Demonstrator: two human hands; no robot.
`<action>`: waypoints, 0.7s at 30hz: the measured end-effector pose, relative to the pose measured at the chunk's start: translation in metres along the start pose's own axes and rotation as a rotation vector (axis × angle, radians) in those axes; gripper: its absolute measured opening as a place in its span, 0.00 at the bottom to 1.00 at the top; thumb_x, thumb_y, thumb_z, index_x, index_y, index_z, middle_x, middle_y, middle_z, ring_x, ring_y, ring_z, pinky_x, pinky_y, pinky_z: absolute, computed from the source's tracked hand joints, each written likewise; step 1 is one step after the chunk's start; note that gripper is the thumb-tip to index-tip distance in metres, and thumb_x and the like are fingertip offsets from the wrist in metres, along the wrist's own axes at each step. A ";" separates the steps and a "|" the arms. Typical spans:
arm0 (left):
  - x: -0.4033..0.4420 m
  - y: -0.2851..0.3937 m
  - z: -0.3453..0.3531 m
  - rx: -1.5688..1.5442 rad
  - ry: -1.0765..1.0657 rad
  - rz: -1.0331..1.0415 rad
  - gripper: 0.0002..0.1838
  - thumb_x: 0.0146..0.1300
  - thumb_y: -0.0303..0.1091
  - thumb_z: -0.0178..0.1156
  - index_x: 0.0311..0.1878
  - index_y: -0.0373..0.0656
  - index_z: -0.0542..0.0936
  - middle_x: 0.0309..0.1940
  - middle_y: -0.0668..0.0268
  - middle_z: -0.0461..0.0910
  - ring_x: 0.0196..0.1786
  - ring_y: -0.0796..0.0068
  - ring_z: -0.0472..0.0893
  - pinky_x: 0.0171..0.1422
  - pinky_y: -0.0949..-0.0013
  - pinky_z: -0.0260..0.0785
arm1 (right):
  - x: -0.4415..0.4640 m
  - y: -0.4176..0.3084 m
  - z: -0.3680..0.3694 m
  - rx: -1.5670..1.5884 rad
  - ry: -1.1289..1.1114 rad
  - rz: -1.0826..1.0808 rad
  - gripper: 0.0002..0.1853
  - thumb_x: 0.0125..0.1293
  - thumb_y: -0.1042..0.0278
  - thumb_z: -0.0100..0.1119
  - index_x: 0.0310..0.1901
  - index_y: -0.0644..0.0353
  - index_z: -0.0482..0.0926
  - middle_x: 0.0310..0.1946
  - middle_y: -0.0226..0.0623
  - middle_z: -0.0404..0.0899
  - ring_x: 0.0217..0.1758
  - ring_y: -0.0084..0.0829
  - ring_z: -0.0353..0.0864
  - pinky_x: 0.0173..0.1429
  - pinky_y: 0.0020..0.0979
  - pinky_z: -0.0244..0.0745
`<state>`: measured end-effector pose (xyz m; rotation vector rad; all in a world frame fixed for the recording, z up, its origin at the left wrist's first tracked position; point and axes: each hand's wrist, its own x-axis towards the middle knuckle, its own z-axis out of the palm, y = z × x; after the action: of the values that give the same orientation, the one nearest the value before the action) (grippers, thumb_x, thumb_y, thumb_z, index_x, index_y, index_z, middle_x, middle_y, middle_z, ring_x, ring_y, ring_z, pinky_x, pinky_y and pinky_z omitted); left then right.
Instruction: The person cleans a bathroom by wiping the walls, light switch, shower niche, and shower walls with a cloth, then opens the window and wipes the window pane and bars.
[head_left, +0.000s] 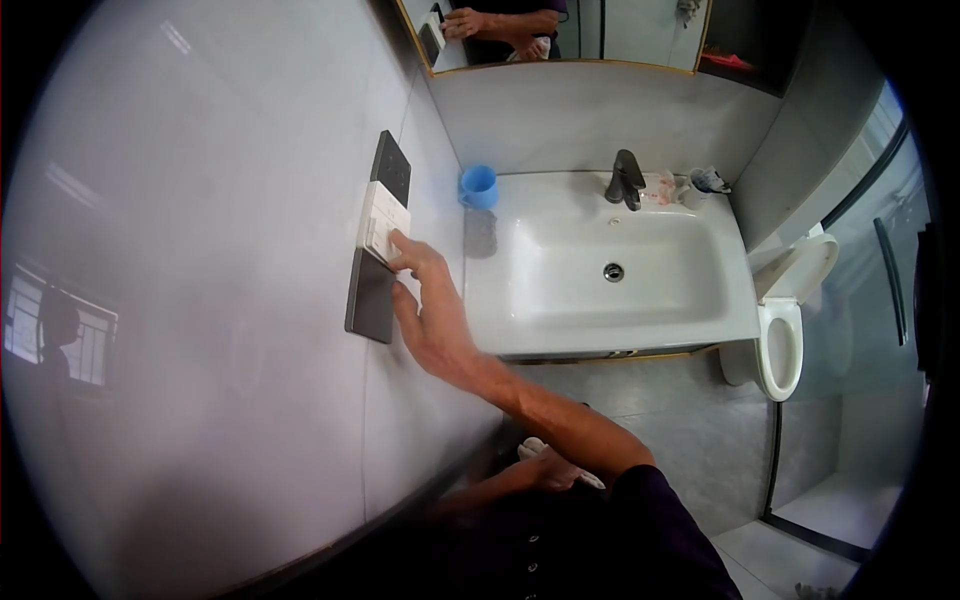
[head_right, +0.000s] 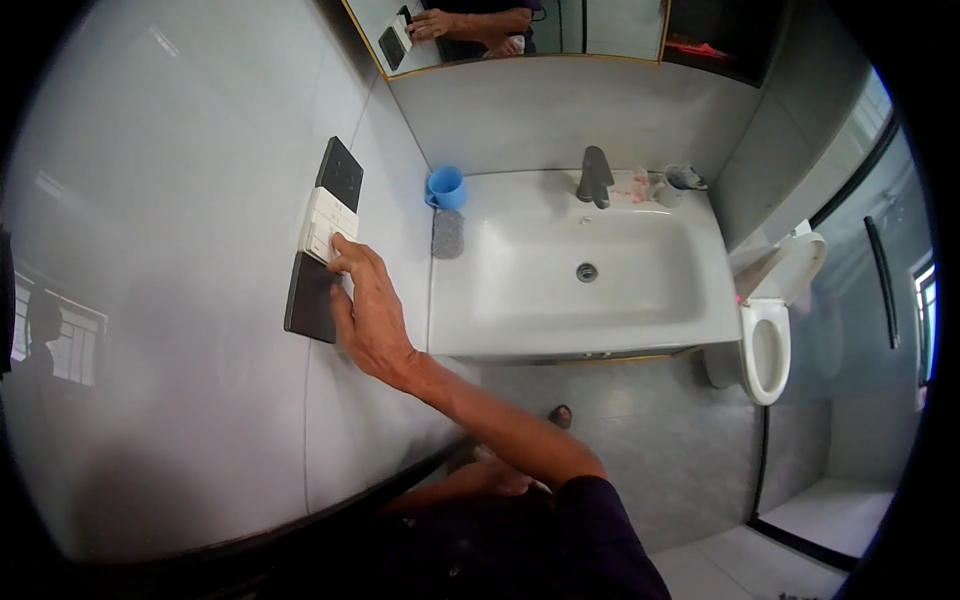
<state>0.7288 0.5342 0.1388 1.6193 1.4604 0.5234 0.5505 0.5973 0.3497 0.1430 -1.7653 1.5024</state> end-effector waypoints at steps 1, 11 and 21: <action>0.003 0.000 0.001 0.005 0.000 0.001 0.24 0.66 0.28 0.50 0.66 0.41 0.75 0.68 0.51 0.71 0.73 0.53 0.66 0.77 0.52 0.54 | 0.005 -0.004 -0.001 0.029 0.000 0.014 0.20 0.67 0.84 0.52 0.59 0.62 0.66 0.68 0.52 0.66 0.68 0.51 0.69 0.69 0.43 0.67; 0.001 -0.008 0.007 -0.071 0.037 0.010 0.27 0.64 0.25 0.51 0.68 0.42 0.73 0.68 0.50 0.71 0.72 0.49 0.67 0.76 0.52 0.56 | 0.009 -0.003 0.004 0.050 0.006 -0.074 0.19 0.63 0.87 0.53 0.55 0.62 0.68 0.70 0.50 0.68 0.72 0.53 0.67 0.71 0.46 0.65; 0.002 0.010 -0.012 -0.058 0.045 -0.019 0.26 0.62 0.24 0.52 0.66 0.42 0.74 0.67 0.50 0.72 0.71 0.48 0.67 0.75 0.51 0.57 | 0.014 -0.004 0.000 0.000 -0.020 -0.058 0.20 0.64 0.84 0.54 0.58 0.61 0.68 0.68 0.47 0.70 0.73 0.51 0.65 0.71 0.45 0.64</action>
<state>0.7253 0.5407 0.1529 1.5563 1.4793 0.5896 0.5434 0.6016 0.3617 0.2081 -1.7620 1.4647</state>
